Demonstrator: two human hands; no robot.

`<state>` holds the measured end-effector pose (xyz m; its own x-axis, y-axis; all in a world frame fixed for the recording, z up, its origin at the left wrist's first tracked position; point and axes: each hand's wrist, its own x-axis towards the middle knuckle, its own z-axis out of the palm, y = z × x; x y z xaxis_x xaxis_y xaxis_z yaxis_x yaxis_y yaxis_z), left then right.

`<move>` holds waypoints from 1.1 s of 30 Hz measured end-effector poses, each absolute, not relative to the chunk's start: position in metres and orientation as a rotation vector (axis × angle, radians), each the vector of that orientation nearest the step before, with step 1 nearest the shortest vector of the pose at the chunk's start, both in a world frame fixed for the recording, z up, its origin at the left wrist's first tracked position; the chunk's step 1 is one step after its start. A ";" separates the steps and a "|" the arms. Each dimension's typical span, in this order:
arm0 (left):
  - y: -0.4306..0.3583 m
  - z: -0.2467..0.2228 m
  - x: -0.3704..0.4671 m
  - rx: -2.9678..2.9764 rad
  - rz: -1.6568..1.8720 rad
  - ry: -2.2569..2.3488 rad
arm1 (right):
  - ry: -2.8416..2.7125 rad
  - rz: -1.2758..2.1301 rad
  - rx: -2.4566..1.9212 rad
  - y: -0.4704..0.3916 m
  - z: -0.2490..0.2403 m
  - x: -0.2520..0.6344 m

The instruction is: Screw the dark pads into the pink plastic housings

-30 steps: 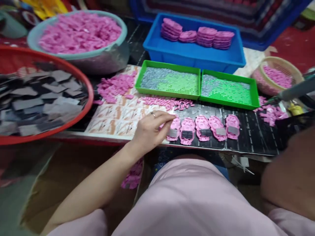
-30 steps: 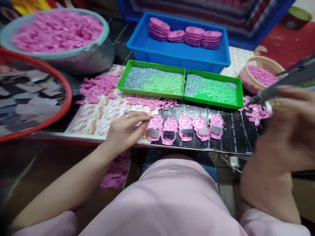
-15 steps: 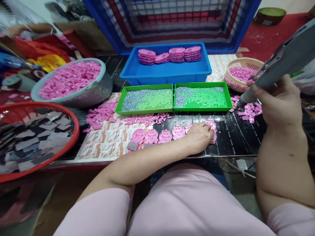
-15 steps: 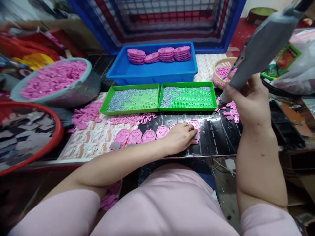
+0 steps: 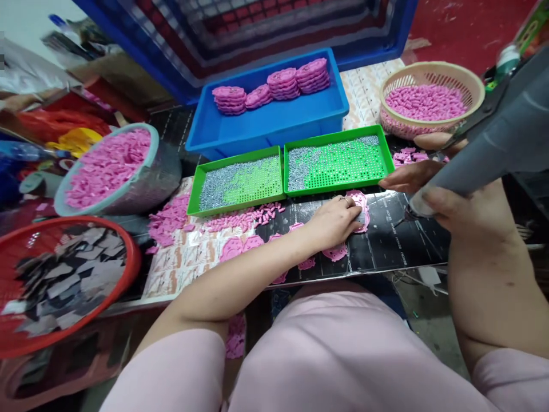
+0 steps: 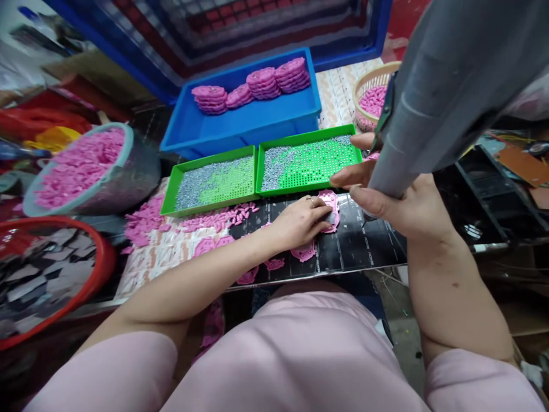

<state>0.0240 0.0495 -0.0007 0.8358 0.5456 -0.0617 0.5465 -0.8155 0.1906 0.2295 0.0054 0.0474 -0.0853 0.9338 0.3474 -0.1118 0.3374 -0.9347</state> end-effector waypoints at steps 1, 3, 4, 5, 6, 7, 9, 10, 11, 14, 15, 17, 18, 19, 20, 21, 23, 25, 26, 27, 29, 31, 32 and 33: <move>0.050 -0.002 0.023 2.821 0.011 0.837 | -1.391 1.062 -0.824 0.005 0.046 0.230; 0.049 -0.004 0.023 2.839 0.041 0.815 | -1.422 1.008 -0.808 0.006 0.043 0.230; 0.049 -0.005 0.023 2.849 0.051 0.806 | -1.420 0.973 -0.801 0.008 0.041 0.230; 0.049 -0.005 0.023 2.861 0.060 0.802 | -1.409 0.942 -0.795 0.009 0.039 0.230; 0.048 -0.005 0.024 2.874 0.067 0.801 | -1.396 0.916 -0.790 0.010 0.038 0.230; 0.047 -0.005 0.024 2.888 0.070 0.803 | -1.386 0.896 -0.790 0.011 0.037 0.229; 0.046 -0.005 0.025 2.915 0.066 0.805 | -1.386 0.894 -0.806 0.012 0.035 0.227; 0.046 -0.006 0.026 2.927 0.068 0.806 | -1.392 0.902 -0.816 0.012 0.034 0.226; 0.045 -0.006 0.026 2.939 0.070 0.809 | -1.392 0.917 -0.828 0.012 0.034 0.225; 0.045 -0.009 0.027 2.971 0.098 0.807 | -1.336 0.970 -0.869 0.012 0.035 0.221; 0.044 -0.009 0.027 2.978 0.113 0.801 | -1.299 0.969 -0.893 0.014 0.036 0.220; 0.044 -0.010 0.028 2.995 0.143 0.777 | -1.209 0.924 -0.960 0.018 0.041 0.217; 0.044 -0.010 0.029 3.002 0.153 0.764 | -1.165 0.868 -0.977 0.022 0.044 0.215; 0.044 -0.010 0.029 3.004 0.160 0.756 | -1.130 0.794 -0.974 0.026 0.049 0.212; 0.045 -0.010 0.029 3.001 0.164 0.748 | -1.098 0.706 -0.955 0.032 0.054 0.209; 0.045 -0.009 0.030 2.990 0.164 0.746 | -1.071 0.605 -0.921 0.037 0.058 0.206; 0.047 -0.008 0.030 2.956 0.157 0.745 | -1.028 0.392 -0.839 0.051 0.064 0.199; 0.048 -0.007 0.029 2.926 0.140 0.746 | -0.993 0.248 -0.812 0.065 0.063 0.194; 0.049 -0.007 0.029 2.916 0.126 0.744 | -0.990 0.204 -0.818 0.073 0.060 0.192; 0.049 -0.007 0.029 2.909 0.111 0.743 | -1.000 0.179 -0.833 0.080 0.056 0.192; 0.050 -0.007 0.029 2.902 0.084 0.735 | -1.037 0.167 -0.877 0.093 0.046 0.193; 0.051 -0.007 0.028 2.898 0.072 0.721 | -1.070 0.165 -0.905 0.102 0.037 0.197; 0.051 -0.007 0.028 2.898 0.072 0.717 | -1.082 0.170 -0.917 0.105 0.033 0.199; 0.051 -0.007 0.028 2.899 0.073 0.714 | -1.088 0.168 -0.927 0.108 0.030 0.201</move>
